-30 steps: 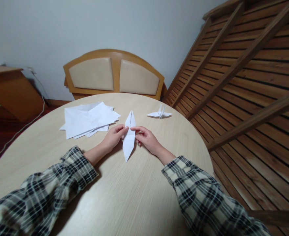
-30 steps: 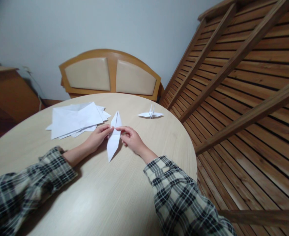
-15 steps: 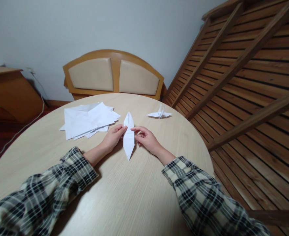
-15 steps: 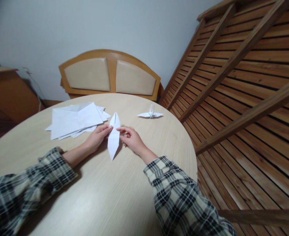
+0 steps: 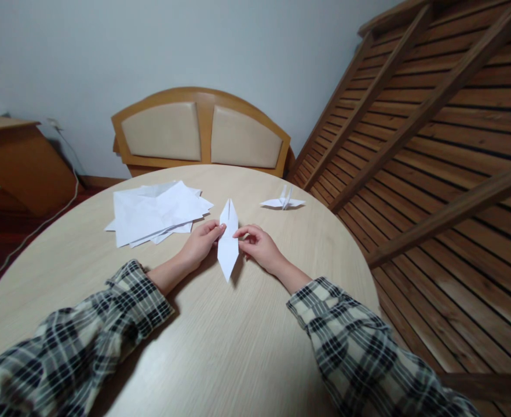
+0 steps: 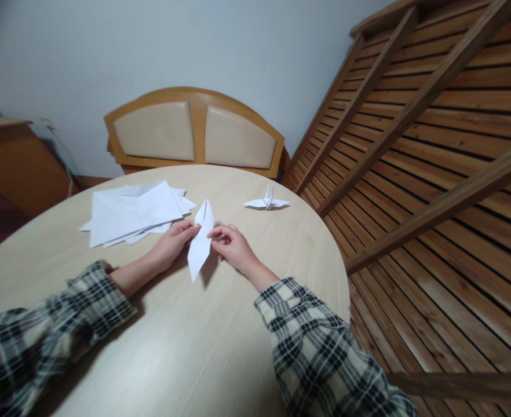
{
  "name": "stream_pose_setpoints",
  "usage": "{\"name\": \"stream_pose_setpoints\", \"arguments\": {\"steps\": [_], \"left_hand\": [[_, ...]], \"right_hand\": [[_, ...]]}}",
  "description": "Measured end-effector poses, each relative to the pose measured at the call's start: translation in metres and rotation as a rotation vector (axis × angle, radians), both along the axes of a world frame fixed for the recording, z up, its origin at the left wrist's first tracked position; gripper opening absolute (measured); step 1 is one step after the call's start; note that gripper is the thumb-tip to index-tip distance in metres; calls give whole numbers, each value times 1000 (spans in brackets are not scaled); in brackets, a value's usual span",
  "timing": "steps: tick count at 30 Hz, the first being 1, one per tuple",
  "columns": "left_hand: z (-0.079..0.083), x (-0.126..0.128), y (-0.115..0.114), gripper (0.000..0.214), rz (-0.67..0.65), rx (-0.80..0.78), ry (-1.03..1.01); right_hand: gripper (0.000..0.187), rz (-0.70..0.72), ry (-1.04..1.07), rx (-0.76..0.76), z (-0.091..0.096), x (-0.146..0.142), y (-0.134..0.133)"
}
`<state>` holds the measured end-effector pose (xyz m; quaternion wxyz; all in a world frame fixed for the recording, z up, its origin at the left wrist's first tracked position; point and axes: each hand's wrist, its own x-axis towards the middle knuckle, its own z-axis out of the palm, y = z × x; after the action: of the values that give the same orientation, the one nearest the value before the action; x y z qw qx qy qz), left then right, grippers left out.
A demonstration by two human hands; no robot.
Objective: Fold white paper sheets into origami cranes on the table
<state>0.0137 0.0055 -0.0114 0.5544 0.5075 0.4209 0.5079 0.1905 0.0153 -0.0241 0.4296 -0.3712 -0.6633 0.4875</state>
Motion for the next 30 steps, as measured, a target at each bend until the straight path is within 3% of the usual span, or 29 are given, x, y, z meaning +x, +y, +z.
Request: {"name": "stream_pose_setpoints", "arguments": {"steps": [16,24,30], "left_hand": [[-1,-2,1,17,-32,53,28],[-3,0,2,14,-74,27,-27],[-3,0,1,14,-88,46,-30]], "right_hand": [[1,-13,-25,-34,4,1,0],[27,17,-6,-45,3,0,1],[23,28,13,-153,5,-3,-2]]}}
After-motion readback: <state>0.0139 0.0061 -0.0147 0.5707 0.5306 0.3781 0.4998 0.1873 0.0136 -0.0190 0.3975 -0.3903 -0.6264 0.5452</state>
